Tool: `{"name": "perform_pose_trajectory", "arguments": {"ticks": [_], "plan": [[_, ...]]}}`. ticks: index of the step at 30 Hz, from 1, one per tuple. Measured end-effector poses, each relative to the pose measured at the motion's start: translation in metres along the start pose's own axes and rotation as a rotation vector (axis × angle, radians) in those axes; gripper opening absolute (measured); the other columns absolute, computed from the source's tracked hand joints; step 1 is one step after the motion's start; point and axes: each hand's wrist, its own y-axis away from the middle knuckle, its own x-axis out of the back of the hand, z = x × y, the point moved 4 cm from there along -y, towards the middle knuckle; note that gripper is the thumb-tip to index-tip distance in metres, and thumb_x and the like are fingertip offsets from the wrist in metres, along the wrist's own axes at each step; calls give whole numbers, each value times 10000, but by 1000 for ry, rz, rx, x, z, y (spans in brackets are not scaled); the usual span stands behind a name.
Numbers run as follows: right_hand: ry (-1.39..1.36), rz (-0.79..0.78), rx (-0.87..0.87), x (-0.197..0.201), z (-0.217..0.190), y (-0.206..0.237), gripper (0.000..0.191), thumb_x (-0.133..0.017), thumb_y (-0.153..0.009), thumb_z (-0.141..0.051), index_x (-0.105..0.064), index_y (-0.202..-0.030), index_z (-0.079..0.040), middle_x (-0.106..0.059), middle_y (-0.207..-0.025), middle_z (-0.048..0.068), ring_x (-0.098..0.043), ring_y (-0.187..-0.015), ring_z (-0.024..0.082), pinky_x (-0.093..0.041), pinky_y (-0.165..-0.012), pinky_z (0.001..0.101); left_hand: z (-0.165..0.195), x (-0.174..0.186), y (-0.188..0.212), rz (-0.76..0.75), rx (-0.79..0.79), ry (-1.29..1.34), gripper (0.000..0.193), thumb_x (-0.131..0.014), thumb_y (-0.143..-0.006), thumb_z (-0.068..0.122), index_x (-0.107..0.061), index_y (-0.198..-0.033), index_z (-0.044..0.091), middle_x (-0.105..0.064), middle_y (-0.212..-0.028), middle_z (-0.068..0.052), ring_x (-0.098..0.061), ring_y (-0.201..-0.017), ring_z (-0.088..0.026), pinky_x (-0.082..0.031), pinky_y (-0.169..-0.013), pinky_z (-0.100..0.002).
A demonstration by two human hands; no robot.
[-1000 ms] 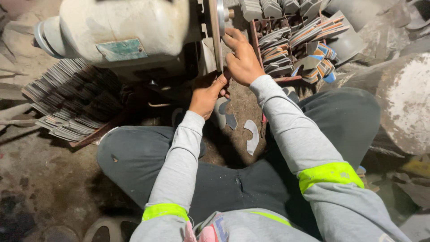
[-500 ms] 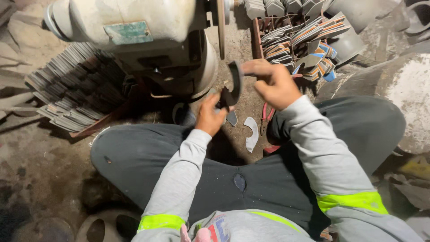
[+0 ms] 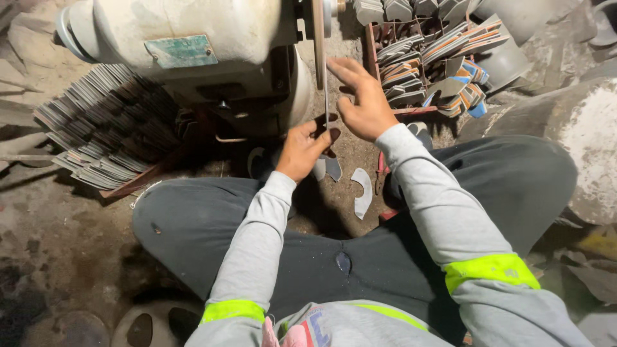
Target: The person sits on the floor and uses a bench grinder to smooth the edges of small, curved metal pieces. They handle each piece individually, pressing it against the spinning wheel, then inspecting it before moving to the next one.
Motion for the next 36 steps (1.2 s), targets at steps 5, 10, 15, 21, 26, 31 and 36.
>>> {"name": "perform_pose_trajectory", "arguments": {"ticks": [5,10,15,21,26,31,36], "plan": [[2,64,-35,-6,23,-30,586,-505,-825,36,-568,-1408,59,-574,-1435,212,-582,-1358,341,-443,-1176,367,14,7,-26,14,33,48,389,-721,-966,283,-690,-1255,25,-633,-873,26,-570,-737,-57,-544,-629,-249],[30,113,-49,-13,41,-43,530,-507,-828,39,-591,-1349,92,-581,-1427,210,-574,-1360,359,-440,-1167,373,21,8,-39,65,122,162,291,-758,-947,270,-730,-1054,2,-638,-854,-7,-569,-705,-107,-545,-613,-285],[113,155,-8,-16,38,-39,536,-538,-827,39,-606,-1357,85,-571,-1428,229,-542,-1360,400,-393,-1183,411,18,11,-35,58,137,139,266,-742,-957,251,-715,-1048,3,-653,-869,-6,-583,-714,-101,-545,-621,-278],[95,139,25,-10,-1,-9,589,-527,-785,43,-620,-1367,51,-601,-1381,217,-563,-1326,400,-409,-1175,411,10,3,-1,-38,11,53,333,-719,-988,226,-699,-1205,-26,-679,-896,-14,-607,-753,-100,-544,-669,-273],[57,18,85,15,-34,28,569,-520,-776,54,-669,-1325,49,-652,-1327,222,-593,-1296,374,-421,-1153,428,5,-25,33,20,-189,-23,381,-765,-925,75,-652,-1265,-54,-699,-1067,-77,-637,-956,-168,-549,-847,-321],[-490,-139,-216,55,-20,49,442,-462,-849,71,-698,-1223,67,-719,-1163,97,-668,-1070,187,-540,-977,343,52,3,50,390,-540,-924,567,-736,-778,-24,-662,-1337,34,-593,-1045,-196,-601,-970,-376,-509,-908,-423],[-636,-73,-346,56,-7,49,377,-502,-910,63,-672,-1245,33,-727,-1082,31,-690,-965,114,-586,-862,276,69,4,50,408,-502,-901,565,-756,-787,-1,-654,-1337,76,-568,-980,-151,-585,-883,-304,-517,-835,-388]]}}
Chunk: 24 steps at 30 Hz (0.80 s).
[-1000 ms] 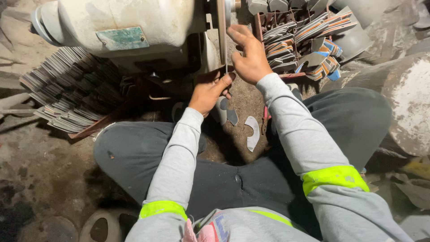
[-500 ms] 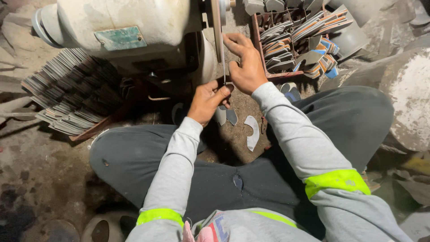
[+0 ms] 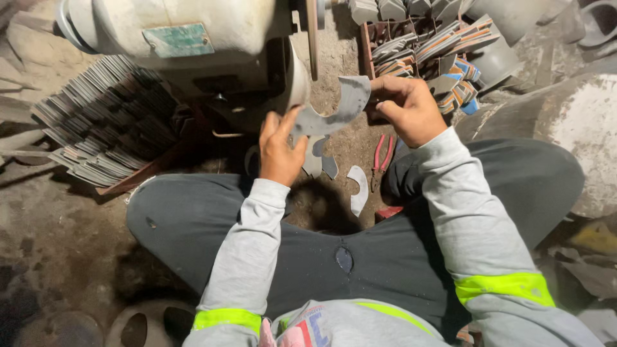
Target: The person sits on the floor and uses a bench grinder to smooth the edges of small, curved metal pieces. They handle each piece individually, pressing it against the spinning wheel, then inspecting it before moving to the next one.
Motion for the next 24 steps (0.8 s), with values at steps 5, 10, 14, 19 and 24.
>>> {"name": "perform_pose_trajectory", "arguments": {"ticks": [5,10,14,19,24], "plan": [[99,4,67,-16,7,-15,459,-509,-865,51,-613,-1312,33,-712,-1164,66,-678,-1060,147,-508,-786,271,-8,-24,4,-236,165,184,604,-824,-772,60,-618,-1335,-19,-658,-957,-77,-559,-707,-168,-519,-670,-306],[584,49,358,-42,13,-48,584,-518,-828,43,-575,-1409,57,-616,-1354,205,-601,-1296,318,-452,-1130,366,-28,-53,-2,-426,470,841,454,-739,-929,161,-643,-1331,-29,-691,-938,-5,-613,-764,-68,-539,-679,-246],[667,124,311,-41,22,-79,611,-504,-809,18,-584,-1414,20,-609,-1376,191,-616,-1285,339,-462,-1110,359,-41,-66,-22,-407,576,887,390,-740,-949,231,-694,-1240,-24,-671,-890,-15,-608,-727,-92,-582,-647,-277],[695,187,299,-36,32,-105,533,-532,-829,7,-616,-1354,46,-610,-1378,200,-605,-1288,355,-450,-1120,373,-48,-72,-40,-393,603,988,349,-752,-945,252,-690,-1157,-20,-653,-910,-30,-611,-774,-120,-578,-645,-304],[719,211,318,-37,32,-103,527,-542,-824,10,-633,-1341,46,-616,-1359,205,-600,-1289,367,-443,-1134,385,-56,-76,-34,-414,654,1022,353,-754,-944,243,-673,-1150,-31,-657,-910,-40,-615,-758,-135,-577,-672,-310]]}}
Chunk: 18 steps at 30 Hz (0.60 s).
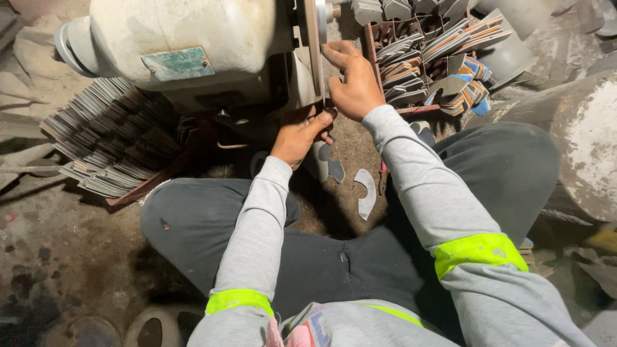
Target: The person sits on the floor and uses a bench grinder to smooth the edges of small, curved metal pieces. They handle each piece individually, pressing it against the spinning wheel, then inspecting it before moving to the next one.
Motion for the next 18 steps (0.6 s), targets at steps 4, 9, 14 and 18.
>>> {"name": "perform_pose_trajectory", "arguments": {"ticks": [4,9,14,18], "plan": [[30,8,62,8,-20,18,584,-534,-788,33,-639,-1362,36,-620,-1361,203,-582,-1307,379,-424,-1163,411,-14,2,16,-69,-54,-19,361,-742,-944,224,-660,-1218,4,-695,-998,-38,-652,-839,-120,-581,-745,-296],[-50,-110,99,33,-46,54,562,-511,-802,46,-699,-1327,-20,-667,-1349,177,-575,-1347,339,-417,-1190,416,-22,-3,40,52,-246,-547,315,-787,-904,143,-709,-1171,-6,-748,-1007,-104,-694,-907,-188,-568,-837,-339],[-497,-447,-127,76,-49,79,548,-463,-798,71,-678,-1296,-12,-703,-1310,115,-651,-1248,218,-490,-1128,354,28,6,71,398,-436,-1083,481,-767,-823,1,-705,-1299,30,-613,-928,-182,-599,-908,-307,-498,-898,-413],[-479,-454,-231,89,-47,83,445,-496,-882,93,-693,-1275,21,-730,-1185,84,-667,-1101,149,-527,-1024,312,80,-8,107,435,-663,-1160,536,-713,-774,-80,-673,-1288,66,-546,-1059,-172,-541,-984,-334,-485,-891,-422]]}}
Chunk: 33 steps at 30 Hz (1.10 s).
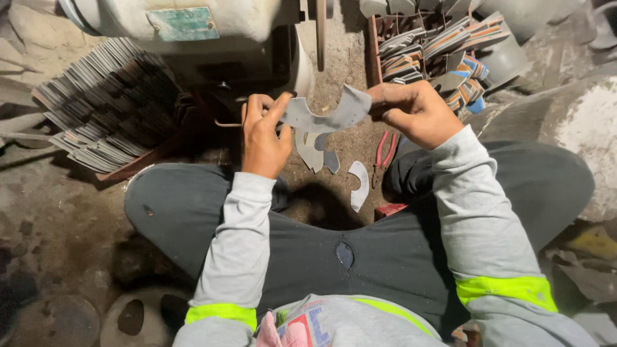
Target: The person sits on the floor and uses a bench grinder to smooth the edges of small, curved metal pieces. They handle each piece individually, pressing it against the spinning wheel, then inspecting it before moving to the next one.
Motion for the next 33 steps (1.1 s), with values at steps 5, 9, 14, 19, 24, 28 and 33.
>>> {"name": "perform_pose_trajectory", "arguments": {"ticks": [5,9,14,19,24,28,33], "plan": [[-66,-25,8,0,11,-3,359,-527,-938,77,-656,-1273,70,-722,-1196,72,-674,-1129,129,-533,-1049,299,35,34,-10,-69,-23,23,562,-687,-795,-94,-660,-1324,93,-511,-1012,-152,-544,-969,-329,-487,-879,-428],[-95,19,5,5,19,-7,355,-537,-965,57,-647,-1303,66,-724,-1193,81,-675,-1103,133,-542,-1030,310,45,42,-14,-111,-25,25,536,-721,-805,-60,-654,-1321,68,-517,-994,-147,-552,-949,-324,-487,-865,-432],[-81,48,-7,3,17,-10,370,-554,-944,47,-622,-1307,61,-719,-1193,79,-684,-1091,141,-557,-1002,298,41,44,-7,-138,-48,59,528,-738,-800,-41,-640,-1315,21,-574,-990,-159,-599,-926,-325,-513,-835,-428],[-207,199,12,-2,20,-20,486,-523,-917,35,-616,-1393,32,-698,-1101,71,-596,-878,149,-500,-788,293,22,-3,-1,-359,164,254,572,-854,-789,124,-633,-1290,-40,-698,-939,-115,-626,-705,-182,-548,-666,-335],[221,268,278,-25,33,-53,525,-502,-887,61,-584,-1406,45,-586,-1295,177,-595,-1245,281,-472,-1114,367,3,-77,13,-508,464,985,430,-777,-901,175,-664,-1264,-26,-699,-947,-18,-645,-797,-60,-555,-676,-249],[490,314,323,-35,47,-74,603,-499,-838,63,-536,-1439,59,-523,-1377,268,-506,-1326,411,-388,-1158,421,-20,-94,11,-469,519,1026,341,-754,-951,198,-717,-1175,-57,-678,-840,-31,-628,-700,-90,-555,-629,-262],[492,347,312,-24,56,-105,608,-489,-831,56,-549,-1436,53,-540,-1391,252,-521,-1341,408,-396,-1172,406,-34,-97,-11,-409,634,1078,348,-772,-924,241,-706,-1105,-48,-673,-824,-39,-619,-644,-105,-581,-635,-274]]}}
